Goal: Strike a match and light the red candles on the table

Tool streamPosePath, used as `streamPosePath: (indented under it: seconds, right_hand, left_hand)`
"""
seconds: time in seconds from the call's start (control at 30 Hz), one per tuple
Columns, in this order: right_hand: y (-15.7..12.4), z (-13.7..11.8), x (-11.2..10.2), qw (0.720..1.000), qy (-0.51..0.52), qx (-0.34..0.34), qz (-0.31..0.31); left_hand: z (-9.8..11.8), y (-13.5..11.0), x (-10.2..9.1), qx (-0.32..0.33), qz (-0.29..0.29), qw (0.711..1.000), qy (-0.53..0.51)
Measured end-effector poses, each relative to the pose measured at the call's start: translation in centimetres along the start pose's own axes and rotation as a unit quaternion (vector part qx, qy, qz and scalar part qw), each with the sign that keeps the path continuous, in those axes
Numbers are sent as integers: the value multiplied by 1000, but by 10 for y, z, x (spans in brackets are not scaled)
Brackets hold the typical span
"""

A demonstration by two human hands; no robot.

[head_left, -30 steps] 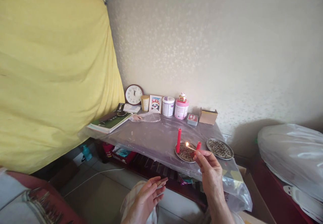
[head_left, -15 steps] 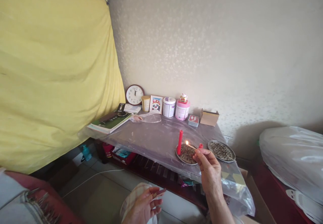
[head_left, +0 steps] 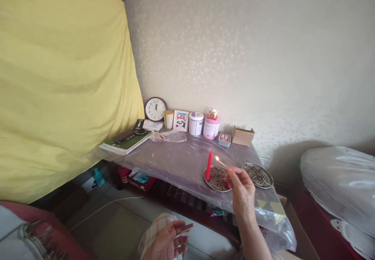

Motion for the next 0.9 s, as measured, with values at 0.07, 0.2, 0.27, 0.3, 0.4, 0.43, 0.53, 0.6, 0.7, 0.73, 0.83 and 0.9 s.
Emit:
streamPosePath:
  seconds: [0.07, 0.2, 0.27, 0.3, 0.4, 0.43, 0.53, 0.6, 0.7, 0.73, 0.83, 0.9]
  right_hand:
    - [2, -4, 2, 1000, -15, -16, 2]
    - [6, -8, 8, 998, -50, -37, -1]
    - [7, -9, 11, 997, -66, -45, -1]
    - [7, -9, 12, 996, -72, -48, -1]
    - [9, -7, 17, 995, -84, -49, -7]
    - [10, -5, 19, 995, -86, -48, -8]
    - [14, -2, 21, 994, -96, -48, -8]
    - [17, 0, 22, 993, -107, -51, -8]
    - [21, 3, 24, 992, -116, -58, -6]
    - [22, 4, 25, 991, -117, -59, -6]
    - [25, 7, 27, 991, -120, -57, -6]
    - [26, 9, 28, 991, -122, -56, -5]
  left_hand:
    - [0, 0, -1, 2, 3, 1000, -3]
    - [-1, 0, -3, -9, 15, 1000, -6]
    - [-3, 0, -3, -17, 10, 1000, -9]
    - [-3, 0, -2, -18, 7, 1000, -10]
    - [-2, 0, -3, -14, 1, 1000, -10]
    - [-2, 1, -4, -12, 2, 1000, -10]
    - [-2, 1, -4, -8, 7, 1000, -14]
    - [-3, 1, -5, -6, 14, 1000, -16]
    - [-2, 1, -6, -3, 13, 1000, -13]
    - [-2, 1, -6, -1, 9, 1000, -12]
    - [-2, 3, -5, -12, -1, 1000, -10]
    - [-2, 4, -5, -16, 0, 1000, -7]
Point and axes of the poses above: each hand's wrist, its own y-axis towards the middle knuckle, its own x-axis out of the palm, z = x × y, the point moved 10 cm from there along y, towards the middle knuckle, and after that the axes turned 6 degrees about -x, right-handed, at the moved point
